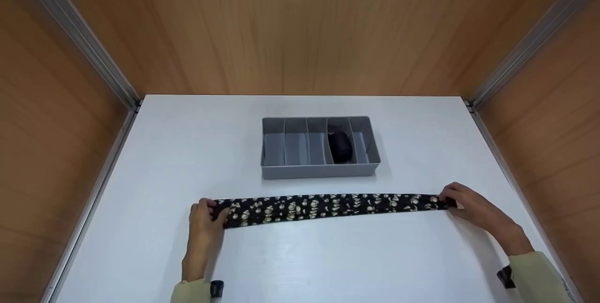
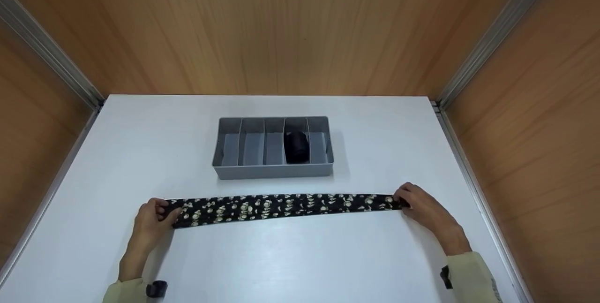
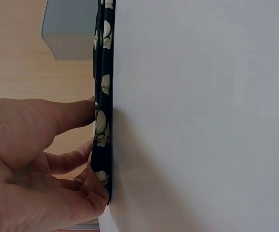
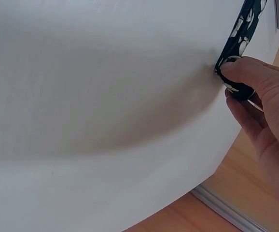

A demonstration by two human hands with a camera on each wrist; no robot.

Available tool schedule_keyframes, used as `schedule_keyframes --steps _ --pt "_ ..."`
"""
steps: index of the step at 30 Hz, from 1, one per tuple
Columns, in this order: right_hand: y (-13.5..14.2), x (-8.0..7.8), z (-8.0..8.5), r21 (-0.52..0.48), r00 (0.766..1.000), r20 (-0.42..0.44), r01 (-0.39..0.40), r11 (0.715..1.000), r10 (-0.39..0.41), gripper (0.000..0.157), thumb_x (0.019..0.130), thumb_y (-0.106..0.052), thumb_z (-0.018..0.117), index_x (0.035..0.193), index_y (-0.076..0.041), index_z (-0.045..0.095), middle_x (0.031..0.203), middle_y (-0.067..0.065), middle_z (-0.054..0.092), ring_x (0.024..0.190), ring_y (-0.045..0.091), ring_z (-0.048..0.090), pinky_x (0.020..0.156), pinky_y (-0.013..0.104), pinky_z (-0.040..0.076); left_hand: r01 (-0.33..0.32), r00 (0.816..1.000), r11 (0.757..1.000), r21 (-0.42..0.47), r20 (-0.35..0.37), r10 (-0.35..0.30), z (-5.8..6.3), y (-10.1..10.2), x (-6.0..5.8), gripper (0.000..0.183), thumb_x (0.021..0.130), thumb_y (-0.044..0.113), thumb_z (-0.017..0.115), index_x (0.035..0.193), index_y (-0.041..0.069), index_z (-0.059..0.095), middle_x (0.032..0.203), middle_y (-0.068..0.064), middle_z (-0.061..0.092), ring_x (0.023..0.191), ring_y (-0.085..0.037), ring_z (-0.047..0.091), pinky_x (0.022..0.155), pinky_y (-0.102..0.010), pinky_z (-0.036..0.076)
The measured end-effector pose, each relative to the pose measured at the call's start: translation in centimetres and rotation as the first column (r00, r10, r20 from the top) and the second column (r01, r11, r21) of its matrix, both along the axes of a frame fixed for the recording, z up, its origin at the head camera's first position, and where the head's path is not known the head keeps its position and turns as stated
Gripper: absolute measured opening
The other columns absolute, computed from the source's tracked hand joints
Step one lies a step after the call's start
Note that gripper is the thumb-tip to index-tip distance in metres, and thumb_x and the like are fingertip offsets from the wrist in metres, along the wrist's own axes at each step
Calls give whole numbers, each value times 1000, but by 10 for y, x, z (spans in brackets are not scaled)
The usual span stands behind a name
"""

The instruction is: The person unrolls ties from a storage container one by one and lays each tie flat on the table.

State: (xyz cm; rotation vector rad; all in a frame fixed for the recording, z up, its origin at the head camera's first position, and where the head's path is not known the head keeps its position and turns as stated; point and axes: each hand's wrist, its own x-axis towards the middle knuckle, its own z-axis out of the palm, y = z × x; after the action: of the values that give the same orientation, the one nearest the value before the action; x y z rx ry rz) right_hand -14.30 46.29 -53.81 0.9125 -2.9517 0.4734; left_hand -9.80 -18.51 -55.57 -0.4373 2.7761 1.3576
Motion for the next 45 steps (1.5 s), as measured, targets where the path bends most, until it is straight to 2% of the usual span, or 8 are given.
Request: schedule_keyframes --steps 7,15,18,26,30,37,45 --pt "6 2 -1 -6 998 36 47 999 -47 43 72 19 80 101 -11 68 111 3 62 98 20 62 78 34 55 4 1000 1000 4 -4 -4 0 1 0 36 101 13 65 124 -10 49 117 -27 48 112 -40 48 95 -52 43" --pt "13 4 -6 -18 999 -48 4 1000 -5 46 68 18 84 101 -10 67 108 2 62 94 21 64 76 29 54 1 1000 1000 -7 -2 -1 2 1 2 36 101 13 65 124 -10 49 116 -27 47 110 -39 48 92 -51 43" --pt "15 5 -6 -11 998 -59 14 1000 -15 47 68 18 84 103 -9 68 108 3 62 96 21 63 79 25 52 -2 1000 1000 -12 -2 2 2 1 2 36 101 13 66 124 -10 49 115 -27 48 109 -39 49 92 -51 44" --pt "26 6 -4 26 998 -22 66 997 -65 46 69 18 83 103 -8 67 108 6 62 99 25 63 81 36 54 -3 1000 1000 -11 5 3 1 1 1 36 101 12 65 124 -10 49 117 -27 47 111 -39 49 94 -51 43" --pt "31 7 -3 21 995 24 93 995 -94 42 72 18 81 102 -8 67 109 5 62 100 25 63 83 34 53 -1 1000 1000 -9 16 1 1 0 1 35 102 13 64 124 -9 47 118 -27 46 112 -40 48 95 -52 43" --pt "35 7 -2 21 996 -12 87 996 -87 43 69 18 83 99 -9 67 108 5 63 95 21 62 80 33 53 0 999 1000 2 34 0 1 2 1 37 103 14 62 127 -8 47 121 -26 46 115 -39 47 96 -52 43" --pt "40 7 -1 47 990 49 132 990 -134 37 72 15 82 97 -7 66 106 7 63 94 26 61 80 38 52 9 1000 1000 -7 -5 -9 1 3 3 36 102 14 64 125 -8 48 117 -26 46 109 -38 48 90 -49 43"
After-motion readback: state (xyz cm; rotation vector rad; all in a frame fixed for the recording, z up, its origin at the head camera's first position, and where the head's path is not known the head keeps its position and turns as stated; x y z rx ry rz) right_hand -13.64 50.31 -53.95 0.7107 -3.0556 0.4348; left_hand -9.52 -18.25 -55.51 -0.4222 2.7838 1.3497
